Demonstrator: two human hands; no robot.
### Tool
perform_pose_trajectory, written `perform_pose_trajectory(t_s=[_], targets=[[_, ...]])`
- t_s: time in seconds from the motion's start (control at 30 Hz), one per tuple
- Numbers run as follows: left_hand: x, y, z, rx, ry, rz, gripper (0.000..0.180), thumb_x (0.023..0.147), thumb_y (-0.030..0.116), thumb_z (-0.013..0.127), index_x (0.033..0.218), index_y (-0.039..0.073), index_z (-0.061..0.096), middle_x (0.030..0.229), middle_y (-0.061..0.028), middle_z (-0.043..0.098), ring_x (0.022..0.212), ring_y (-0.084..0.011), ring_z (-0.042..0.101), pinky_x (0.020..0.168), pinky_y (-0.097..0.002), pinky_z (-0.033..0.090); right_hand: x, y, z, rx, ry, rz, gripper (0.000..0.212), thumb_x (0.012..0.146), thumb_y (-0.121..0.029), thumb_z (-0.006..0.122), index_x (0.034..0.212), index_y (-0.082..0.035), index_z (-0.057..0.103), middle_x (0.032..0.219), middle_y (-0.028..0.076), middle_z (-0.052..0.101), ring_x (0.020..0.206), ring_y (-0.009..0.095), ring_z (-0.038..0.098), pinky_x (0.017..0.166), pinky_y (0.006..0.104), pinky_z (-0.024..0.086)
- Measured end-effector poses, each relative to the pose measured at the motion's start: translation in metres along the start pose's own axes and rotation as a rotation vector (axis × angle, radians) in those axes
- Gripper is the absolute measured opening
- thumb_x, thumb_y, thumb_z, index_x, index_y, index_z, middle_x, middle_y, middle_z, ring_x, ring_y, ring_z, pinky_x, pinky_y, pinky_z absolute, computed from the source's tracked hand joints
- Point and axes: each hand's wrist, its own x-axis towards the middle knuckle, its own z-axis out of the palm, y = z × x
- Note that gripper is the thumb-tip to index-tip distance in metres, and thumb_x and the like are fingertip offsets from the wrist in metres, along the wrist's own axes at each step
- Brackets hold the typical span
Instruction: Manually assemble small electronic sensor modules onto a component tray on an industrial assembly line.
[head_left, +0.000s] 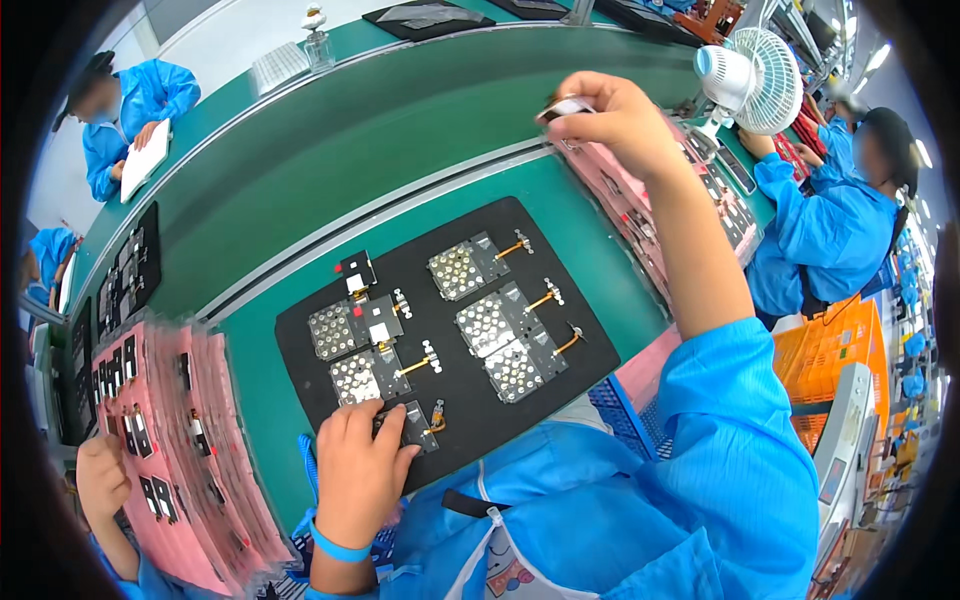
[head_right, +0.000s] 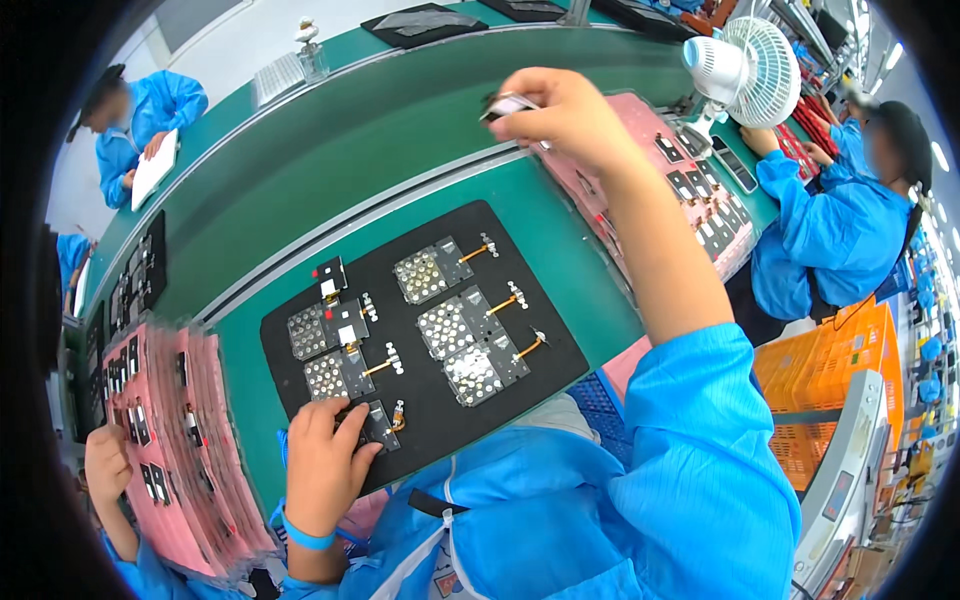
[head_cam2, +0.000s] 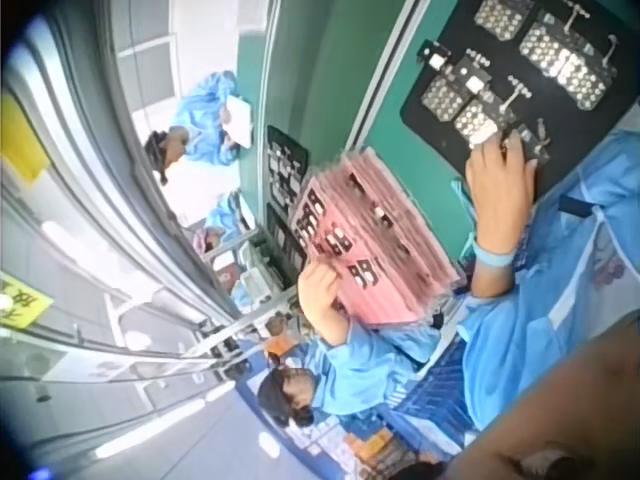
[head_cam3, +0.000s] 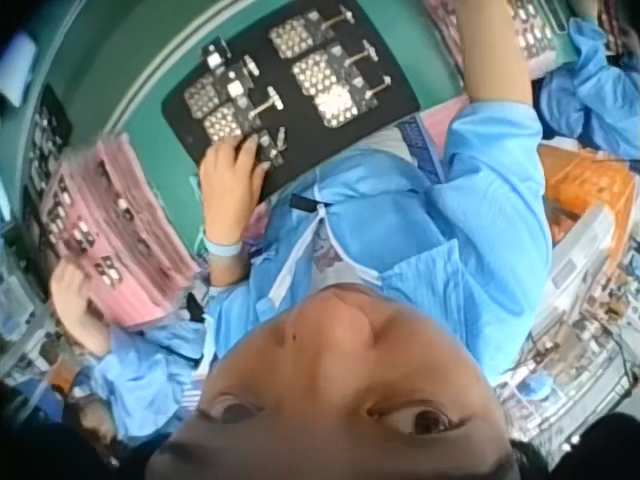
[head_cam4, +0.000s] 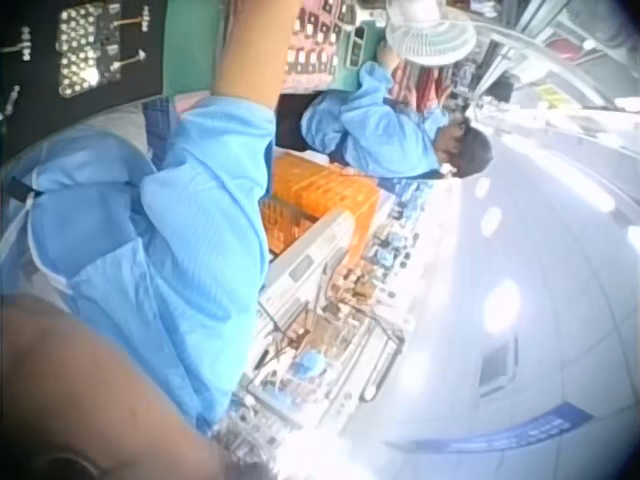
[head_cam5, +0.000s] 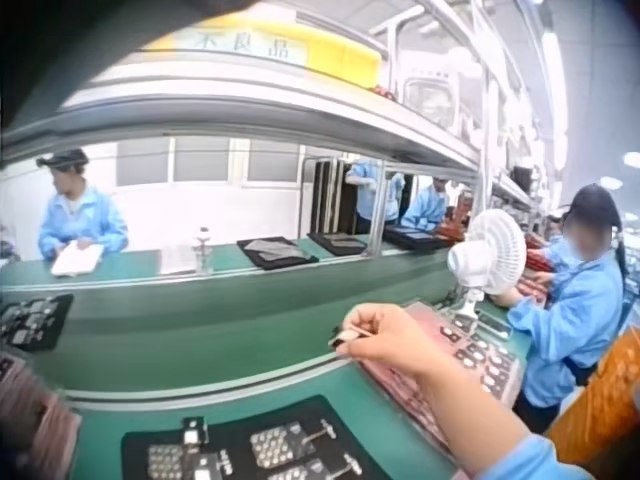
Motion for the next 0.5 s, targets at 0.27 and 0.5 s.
perform_pose_trajectory(t_s=[0.27,0.5], targets=[[-0.010,-0.003,0.018,-0.084,0.069,-0.029,0.042,0.069,0.011,0.076,0.109,0.006,0.063,0.107,-0.0127,0.056,0.101,-0.0333,0.052,0.087,-0.0447,0.043,-0.034,-0.021,0.100,0.251,-0.337,0.089,0.017,0.075,-0.009,0.077,0.087,-0.001,0.067,0.077,0.000,0.066,0.069,0.004,0.057,0.062,0.0218,0.045],[-0.007,-0.003,0.014,-0.236,0.107,-0.060,0.049,0.066,0.004,0.076,0.112,0.003,0.059,0.100,-0.0143,0.054,0.093,-0.0342,0.052,0.080,-0.0407,0.045,-0.064,-0.009,0.148,0.192,-0.512,0.084,0.012,0.076,-0.001,0.069,0.085,-0.001,0.061,0.080,0.002,0.064,0.074,0.008,0.060,0.066,0.0228,0.048]])
